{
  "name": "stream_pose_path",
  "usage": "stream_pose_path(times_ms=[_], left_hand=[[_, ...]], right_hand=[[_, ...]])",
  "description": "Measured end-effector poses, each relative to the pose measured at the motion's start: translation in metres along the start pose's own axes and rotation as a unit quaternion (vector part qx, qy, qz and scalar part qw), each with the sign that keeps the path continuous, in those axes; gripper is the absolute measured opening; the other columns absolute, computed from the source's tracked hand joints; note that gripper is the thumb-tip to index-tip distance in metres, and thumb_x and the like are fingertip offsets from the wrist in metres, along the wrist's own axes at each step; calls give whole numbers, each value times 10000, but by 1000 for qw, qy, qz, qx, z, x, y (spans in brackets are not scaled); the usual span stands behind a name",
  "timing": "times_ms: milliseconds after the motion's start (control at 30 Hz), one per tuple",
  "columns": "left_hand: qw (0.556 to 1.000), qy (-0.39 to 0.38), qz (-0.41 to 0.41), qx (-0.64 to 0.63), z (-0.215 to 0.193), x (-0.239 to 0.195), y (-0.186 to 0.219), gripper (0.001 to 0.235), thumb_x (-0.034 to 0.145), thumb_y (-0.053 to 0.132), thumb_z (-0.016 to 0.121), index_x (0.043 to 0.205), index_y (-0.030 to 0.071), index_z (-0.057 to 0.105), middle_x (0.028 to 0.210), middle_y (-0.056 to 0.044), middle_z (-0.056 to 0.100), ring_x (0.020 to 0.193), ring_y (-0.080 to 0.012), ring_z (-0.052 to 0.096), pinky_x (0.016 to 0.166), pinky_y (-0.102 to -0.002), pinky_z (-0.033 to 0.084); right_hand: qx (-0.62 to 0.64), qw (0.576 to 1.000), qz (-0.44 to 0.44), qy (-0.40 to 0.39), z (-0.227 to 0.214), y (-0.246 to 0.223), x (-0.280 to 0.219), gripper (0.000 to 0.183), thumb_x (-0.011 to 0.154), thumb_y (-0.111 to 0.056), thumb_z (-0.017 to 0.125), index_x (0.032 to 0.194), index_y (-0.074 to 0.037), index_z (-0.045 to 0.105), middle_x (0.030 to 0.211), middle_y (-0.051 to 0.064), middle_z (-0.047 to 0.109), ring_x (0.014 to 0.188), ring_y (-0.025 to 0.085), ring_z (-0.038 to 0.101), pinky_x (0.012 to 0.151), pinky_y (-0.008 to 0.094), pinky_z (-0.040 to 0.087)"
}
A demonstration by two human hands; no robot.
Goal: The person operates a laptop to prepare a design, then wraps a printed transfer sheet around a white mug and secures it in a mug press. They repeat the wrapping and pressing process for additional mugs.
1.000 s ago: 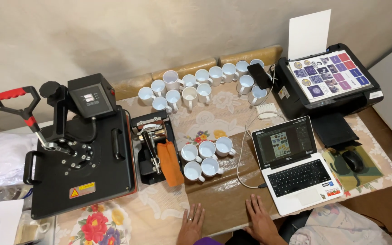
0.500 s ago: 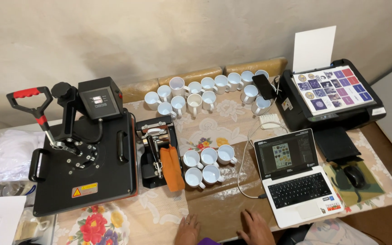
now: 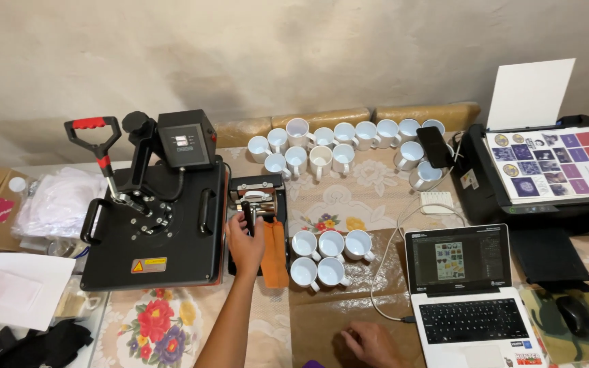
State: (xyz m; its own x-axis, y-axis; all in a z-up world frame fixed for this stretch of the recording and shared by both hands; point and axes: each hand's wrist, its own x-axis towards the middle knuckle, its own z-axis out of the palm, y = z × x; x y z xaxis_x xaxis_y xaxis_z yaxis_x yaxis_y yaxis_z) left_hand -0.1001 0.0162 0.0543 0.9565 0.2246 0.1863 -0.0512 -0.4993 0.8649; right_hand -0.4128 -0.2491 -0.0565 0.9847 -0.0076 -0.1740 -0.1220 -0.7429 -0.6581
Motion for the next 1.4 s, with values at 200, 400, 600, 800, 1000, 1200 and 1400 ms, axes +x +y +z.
stream_pose_path(times_ms=[200, 400, 600, 800, 1000, 1200, 1400], left_hand=[[996, 83, -34, 5, 32, 66, -12, 423, 1031, 488, 747, 1187, 95, 743, 1182, -103, 708, 1064, -285, 733, 1007, -466, 561], [967, -107, -198, -122, 37, 92, -12, 608, 1175, 541, 456, 849, 82, 686, 666, -79, 680, 532, -241, 635, 502, -394, 546], [986, -117, -113, -35, 41, 89, -17, 661, 1088, 688, 545, 780, 116, 666, 738, -75, 681, 764, -280, 653, 788, -450, 477], [987, -120, -106, 23, 50, 92, -26, 542, 1109, 517, 563, 811, 93, 723, 757, -122, 761, 794, -374, 729, 795, -529, 514], [990, -104, -97, 3, 45, 88, -20, 526, 1110, 467, 570, 729, 106, 606, 672, -136, 698, 719, -407, 668, 769, -556, 467], [992, -93, -89, 15, 45, 86, -19, 530, 1117, 471, 557, 739, 106, 622, 689, -136, 711, 728, -398, 675, 768, -566, 466], [990, -90, -103, 35, 46, 84, -19, 532, 1108, 497, 544, 751, 115, 640, 690, -138, 724, 753, -397, 693, 779, -565, 483]], right_hand=[[15, 992, -104, 70, -5, -45, 65, 110, 988, -396, 812, 1011, -288, 819, 826, -65, 844, 710, 203, 785, 687, 384, 614], [11, 995, -82, 50, -7, -123, 144, 228, 967, -341, 810, 1165, -230, 783, 1012, -29, 800, 901, 225, 787, 735, 429, 604], [-128, 968, -213, 35, 22, -165, 238, 1184, 673, -414, 1121, 1604, -37, 495, 1685, 245, 444, 1585, 476, 401, 1290, 584, 370], [-409, 895, -171, -50, 53, -182, 287, 1588, 688, -968, 911, 1733, 23, 244, 1776, 295, 309, 1683, 534, 193, 1381, 624, 108], [-405, 907, -103, -41, 55, -193, 290, 850, 910, -724, 845, 1446, -130, 558, 1231, 108, 623, 1229, 368, 573, 1370, 677, 176], [-372, 923, -84, -53, 68, -180, 297, 728, 866, -516, 919, 1407, -165, 581, 1273, 115, 641, 1231, 368, 575, 1339, 628, 248], [-380, 918, -112, -26, 70, -173, 299, 575, 883, -562, 872, 1255, -180, 656, 1182, 97, 666, 1125, 339, 593, 1148, 522, 382]])
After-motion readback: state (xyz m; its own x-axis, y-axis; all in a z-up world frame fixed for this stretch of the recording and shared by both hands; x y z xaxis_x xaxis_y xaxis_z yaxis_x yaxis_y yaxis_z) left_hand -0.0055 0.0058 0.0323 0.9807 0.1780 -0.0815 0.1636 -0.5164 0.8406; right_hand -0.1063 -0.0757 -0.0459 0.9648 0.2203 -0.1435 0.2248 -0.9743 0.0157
